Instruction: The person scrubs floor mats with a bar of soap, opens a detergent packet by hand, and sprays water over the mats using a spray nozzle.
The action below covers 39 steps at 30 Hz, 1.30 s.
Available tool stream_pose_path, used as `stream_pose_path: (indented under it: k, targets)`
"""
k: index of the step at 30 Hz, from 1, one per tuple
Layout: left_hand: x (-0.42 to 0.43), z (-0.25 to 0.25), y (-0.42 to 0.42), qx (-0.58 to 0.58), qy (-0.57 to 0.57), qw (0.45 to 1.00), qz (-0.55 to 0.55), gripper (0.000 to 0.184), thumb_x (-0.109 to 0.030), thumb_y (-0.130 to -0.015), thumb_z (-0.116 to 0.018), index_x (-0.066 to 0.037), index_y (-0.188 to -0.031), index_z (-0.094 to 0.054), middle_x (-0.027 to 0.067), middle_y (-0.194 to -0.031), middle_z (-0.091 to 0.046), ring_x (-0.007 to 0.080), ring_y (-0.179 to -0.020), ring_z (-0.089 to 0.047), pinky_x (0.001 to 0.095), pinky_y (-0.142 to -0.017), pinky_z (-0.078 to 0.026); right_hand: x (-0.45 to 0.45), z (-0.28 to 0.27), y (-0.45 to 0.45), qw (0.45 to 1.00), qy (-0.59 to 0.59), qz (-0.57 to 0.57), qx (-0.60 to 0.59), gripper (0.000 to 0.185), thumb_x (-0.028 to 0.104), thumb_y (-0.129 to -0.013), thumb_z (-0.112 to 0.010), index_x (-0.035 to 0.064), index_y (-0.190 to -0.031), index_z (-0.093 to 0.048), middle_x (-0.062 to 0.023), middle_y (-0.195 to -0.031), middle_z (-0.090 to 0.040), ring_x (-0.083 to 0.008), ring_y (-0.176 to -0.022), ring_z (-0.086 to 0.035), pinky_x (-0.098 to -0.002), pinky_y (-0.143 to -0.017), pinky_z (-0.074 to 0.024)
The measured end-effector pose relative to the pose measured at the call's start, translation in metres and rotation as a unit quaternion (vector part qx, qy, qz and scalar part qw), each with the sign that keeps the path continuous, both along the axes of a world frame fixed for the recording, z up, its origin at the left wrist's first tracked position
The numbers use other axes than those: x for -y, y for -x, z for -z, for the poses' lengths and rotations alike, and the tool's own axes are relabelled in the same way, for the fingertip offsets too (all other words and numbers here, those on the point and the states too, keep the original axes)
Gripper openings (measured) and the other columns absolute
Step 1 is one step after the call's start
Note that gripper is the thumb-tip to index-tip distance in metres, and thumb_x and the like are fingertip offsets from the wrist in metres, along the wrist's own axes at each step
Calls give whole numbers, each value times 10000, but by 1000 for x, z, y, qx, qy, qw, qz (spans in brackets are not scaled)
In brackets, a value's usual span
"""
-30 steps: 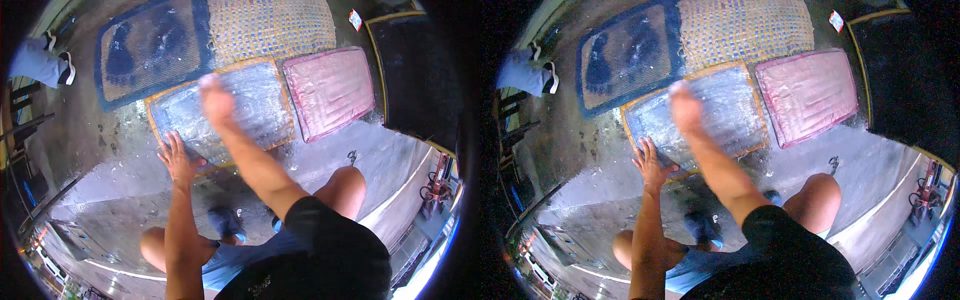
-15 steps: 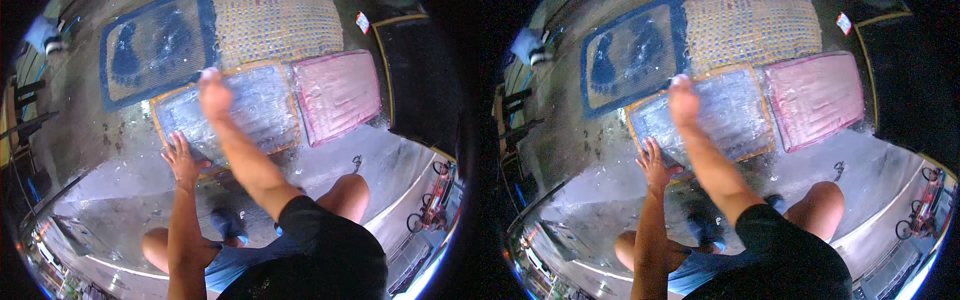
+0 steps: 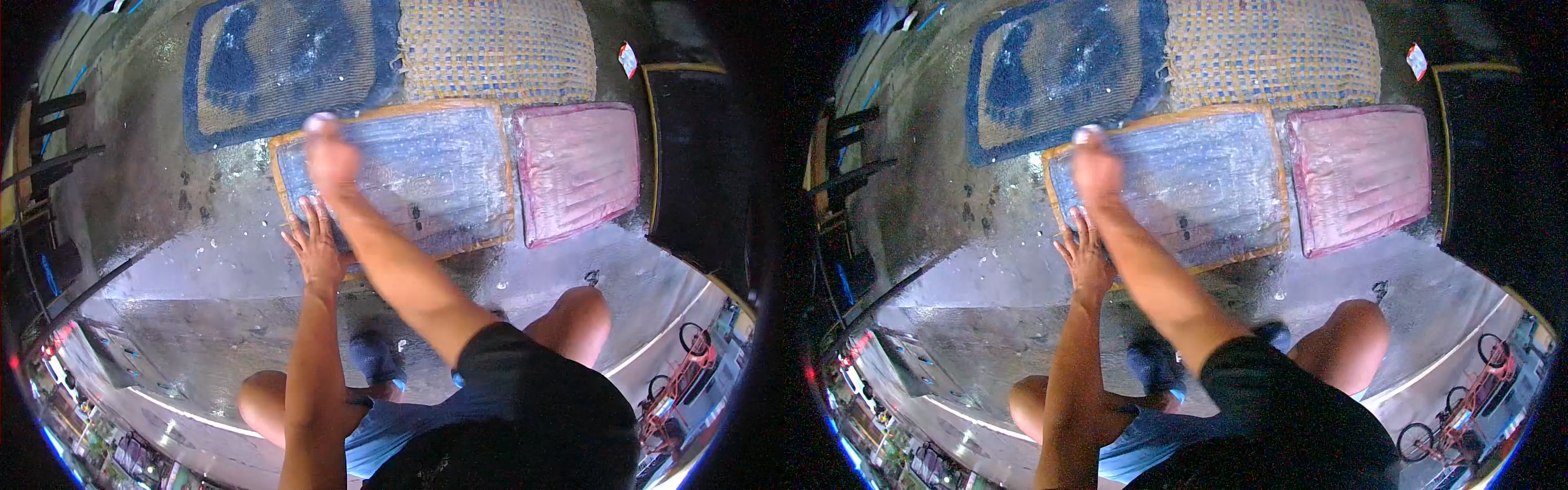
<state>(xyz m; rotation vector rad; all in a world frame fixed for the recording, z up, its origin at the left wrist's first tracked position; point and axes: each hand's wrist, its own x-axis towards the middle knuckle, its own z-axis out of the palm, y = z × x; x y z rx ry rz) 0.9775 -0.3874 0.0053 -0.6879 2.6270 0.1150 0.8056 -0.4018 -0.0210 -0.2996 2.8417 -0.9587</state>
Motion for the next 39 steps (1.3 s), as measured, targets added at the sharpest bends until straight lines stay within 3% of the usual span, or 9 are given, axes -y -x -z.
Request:
stream_pose_path:
  k: [3,5,10,13,20,26,30,34,39]
  targets:
    - [5,28,-25,-63,66,993,79,1381,-512,-573,-890,-114,-1605,-64,125,-1672,-82,476,-1497,-128,662,-1190,-87,76,17,-22,934,62,-334,108,426,367,-939,-540,6,-1152,-619,-231,-908,-716,-378,-840,-718,-510,-760,-569]
    - [-1,-15,4,44,-10,999,15,1434,-528,-517,-902,-121,-1606,-63,120,-1673,-80,476,-1494,-142,653,-1195,-87,59,14,-10,925,-4,-374,66,411,407,-944,-548,43,-1099,-660,-222,-921,-717,-376,-872,-713,-501,-790,-563]
    - [-1,-33,15,24,-80,996,-44,1490,-536,-457,-909,-123,-1608,-56,125,-1675,-51,471,-1495,-144,641,-1200,-97,-150,4,80,996,-14,-23,-87,416,459,-1005,-484,84,-1080,-647,-144,-773,-713,-349,-595,-687,-503,-567,-549]
    - [-1,-25,6,-2,-92,995,-45,1516,-560,-422,-900,-116,-1607,-66,149,-1673,-54,489,-1493,-120,678,-1177,-90,-152,-24,71,985,-117,114,46,402,440,-989,-533,89,-1168,-610,-157,-809,-717,-349,-668,-704,-506,-620,-558]
    - [-4,-33,6,-33,-89,993,-71,1479,-474,-441,-929,-89,-1597,-91,170,-1664,-98,443,-1501,-146,672,-1183,-78,-45,18,32,900,30,-434,-40,508,498,-923,-600,75,-1201,-571,-226,-896,-717,-396,-789,-715,-505,-704,-572]
    - [-63,-15,-67,-144,-46,944,-292,961,-459,-794,-756,-28,-1534,-318,229,-1582,-324,436,-1460,-285,680,-1169,-94,-37,2,-22,897,-52,-436,-54,579,517,-936,-571,10,-1209,-507,-227,-837,-712,-409,-764,-710,-486,-705,-590]
    - [-65,-5,-88,-149,-52,945,-288,830,-423,-835,-726,-32,-1493,-406,212,-1547,-394,438,-1432,-334,688,-1155,-143,-31,-17,-42,774,-69,-628,-35,456,401,-943,-556,-5,-1150,-573,-194,-797,-722,-337,-763,-732,-491,-663,-594]
    - [-62,7,-92,-167,-54,943,-283,753,-410,-851,-709,-41,-1460,-466,179,-1533,-430,431,-1414,-363,675,-1155,-177,48,-21,41,887,-45,-439,-139,385,363,-923,-580,-3,-1026,-642,-180,-763,-719,-335,-758,-732,-454,-701,-591]
    - [-57,8,-104,-232,-71,931,-274,608,-313,-837,-747,-48,-1362,-591,169,-1465,-519,439,-1314,-457,546,-1129,-313,-30,-14,-97,812,-113,-570,-49,368,381,-941,-547,29,-968,-650,-178,-806,-724,-334,-771,-733,-461,-695,-590]
